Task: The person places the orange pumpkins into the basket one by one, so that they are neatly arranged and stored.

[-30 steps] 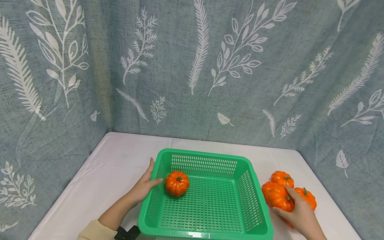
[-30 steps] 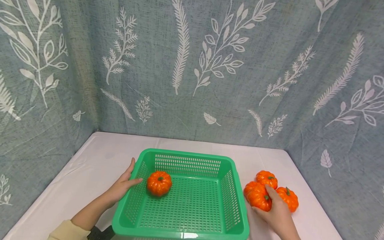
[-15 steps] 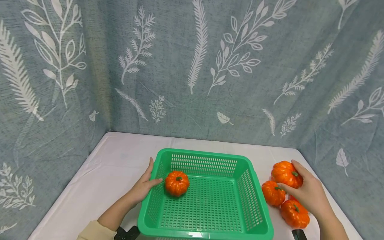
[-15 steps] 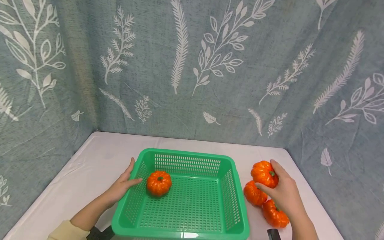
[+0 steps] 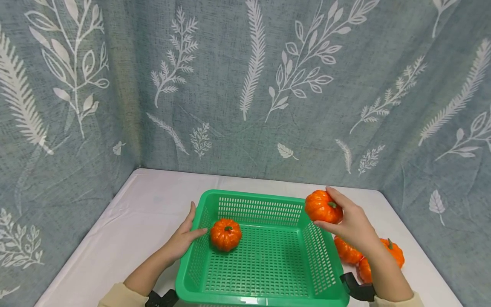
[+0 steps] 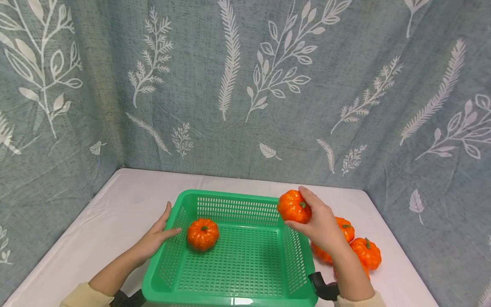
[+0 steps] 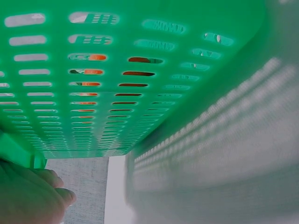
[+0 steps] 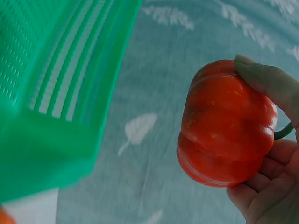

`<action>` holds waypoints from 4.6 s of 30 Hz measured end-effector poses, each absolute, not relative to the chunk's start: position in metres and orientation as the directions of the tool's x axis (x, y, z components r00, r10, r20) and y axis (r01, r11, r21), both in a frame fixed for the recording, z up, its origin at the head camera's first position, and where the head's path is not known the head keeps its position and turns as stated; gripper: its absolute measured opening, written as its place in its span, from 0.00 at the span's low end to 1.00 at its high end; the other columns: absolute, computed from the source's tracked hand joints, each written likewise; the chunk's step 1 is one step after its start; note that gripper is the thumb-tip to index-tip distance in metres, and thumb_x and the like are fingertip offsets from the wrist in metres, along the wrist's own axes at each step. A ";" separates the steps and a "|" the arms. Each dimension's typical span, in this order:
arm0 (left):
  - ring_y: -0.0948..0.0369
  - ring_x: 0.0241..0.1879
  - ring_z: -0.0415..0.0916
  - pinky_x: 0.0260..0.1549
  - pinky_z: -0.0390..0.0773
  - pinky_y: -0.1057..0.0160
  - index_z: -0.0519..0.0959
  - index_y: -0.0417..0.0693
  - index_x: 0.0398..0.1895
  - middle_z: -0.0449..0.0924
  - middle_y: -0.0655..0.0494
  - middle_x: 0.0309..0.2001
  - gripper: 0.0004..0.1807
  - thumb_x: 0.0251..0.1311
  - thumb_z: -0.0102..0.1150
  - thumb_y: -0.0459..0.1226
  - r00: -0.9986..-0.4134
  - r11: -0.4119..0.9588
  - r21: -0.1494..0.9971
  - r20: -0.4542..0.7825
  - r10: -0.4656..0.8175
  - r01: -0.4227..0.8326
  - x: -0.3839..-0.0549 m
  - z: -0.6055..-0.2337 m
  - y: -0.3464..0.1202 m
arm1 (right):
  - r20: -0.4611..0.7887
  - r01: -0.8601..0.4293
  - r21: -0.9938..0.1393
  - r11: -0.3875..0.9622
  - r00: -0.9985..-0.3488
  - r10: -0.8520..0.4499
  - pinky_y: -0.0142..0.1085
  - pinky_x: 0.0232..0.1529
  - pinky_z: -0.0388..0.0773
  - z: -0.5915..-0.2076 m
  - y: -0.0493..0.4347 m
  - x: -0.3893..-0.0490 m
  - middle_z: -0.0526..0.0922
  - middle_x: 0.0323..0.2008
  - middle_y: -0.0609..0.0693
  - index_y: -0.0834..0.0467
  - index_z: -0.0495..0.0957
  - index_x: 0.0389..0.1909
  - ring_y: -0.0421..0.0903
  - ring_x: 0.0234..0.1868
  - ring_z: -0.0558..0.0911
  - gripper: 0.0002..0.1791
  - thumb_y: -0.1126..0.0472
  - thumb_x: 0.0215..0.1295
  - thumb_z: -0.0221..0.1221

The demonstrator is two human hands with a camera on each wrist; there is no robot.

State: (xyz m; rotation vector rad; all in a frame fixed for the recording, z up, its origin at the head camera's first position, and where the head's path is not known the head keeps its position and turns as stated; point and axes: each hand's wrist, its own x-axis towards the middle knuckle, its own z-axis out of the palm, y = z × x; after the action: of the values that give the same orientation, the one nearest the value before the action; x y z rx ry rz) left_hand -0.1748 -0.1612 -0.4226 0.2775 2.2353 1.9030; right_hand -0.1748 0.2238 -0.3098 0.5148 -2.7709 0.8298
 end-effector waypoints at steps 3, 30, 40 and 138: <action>0.40 0.58 0.69 0.41 0.84 0.57 0.18 0.49 0.70 0.25 0.36 0.73 0.46 0.67 0.42 0.33 -0.964 0.156 0.988 -0.023 0.265 0.019 -0.174 -0.422 -0.162 | 0.301 -0.446 -0.476 0.758 -0.893 -0.336 0.45 0.47 0.82 -0.312 0.206 -0.179 0.68 0.63 0.62 0.65 0.60 0.66 0.55 0.51 0.78 0.46 0.58 0.48 0.71; 0.38 0.61 0.64 0.41 0.84 0.56 0.19 0.49 0.70 0.23 0.38 0.73 0.46 0.67 0.42 0.34 -0.967 0.170 0.985 -0.025 0.254 0.019 -0.174 -0.423 -0.161 | 0.094 -0.536 -0.555 0.636 -0.800 -0.593 0.41 0.51 0.81 -0.366 0.125 -0.212 0.74 0.57 0.60 0.70 0.64 0.62 0.52 0.54 0.76 0.43 0.60 0.45 0.72; 0.40 0.58 0.69 0.40 0.85 0.56 0.18 0.49 0.70 0.26 0.37 0.73 0.46 0.68 0.42 0.34 -0.966 0.165 0.986 -0.018 0.257 0.026 -0.174 -0.425 -0.162 | 0.041 -0.531 -0.553 0.642 -0.787 -0.615 0.42 0.52 0.80 -0.381 0.119 -0.220 0.74 0.57 0.60 0.70 0.64 0.62 0.52 0.54 0.77 0.43 0.60 0.46 0.71; 0.40 0.58 0.69 0.40 0.85 0.56 0.18 0.51 0.70 0.28 0.36 0.73 0.46 0.68 0.42 0.35 -0.967 0.146 0.989 -0.013 0.255 0.026 -0.175 -0.427 -0.162 | 0.054 -0.511 -0.492 0.705 -0.826 -0.561 0.54 0.67 0.63 -0.351 0.163 -0.218 0.53 0.72 0.59 0.62 0.50 0.71 0.58 0.71 0.57 0.54 0.56 0.46 0.71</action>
State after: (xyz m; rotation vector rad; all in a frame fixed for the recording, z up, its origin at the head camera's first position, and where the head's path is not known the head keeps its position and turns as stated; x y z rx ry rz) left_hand -0.1749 -0.1619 -0.4271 0.2776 2.2375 1.9240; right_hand -0.2176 0.1627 -0.3509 0.9437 -2.9915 0.8146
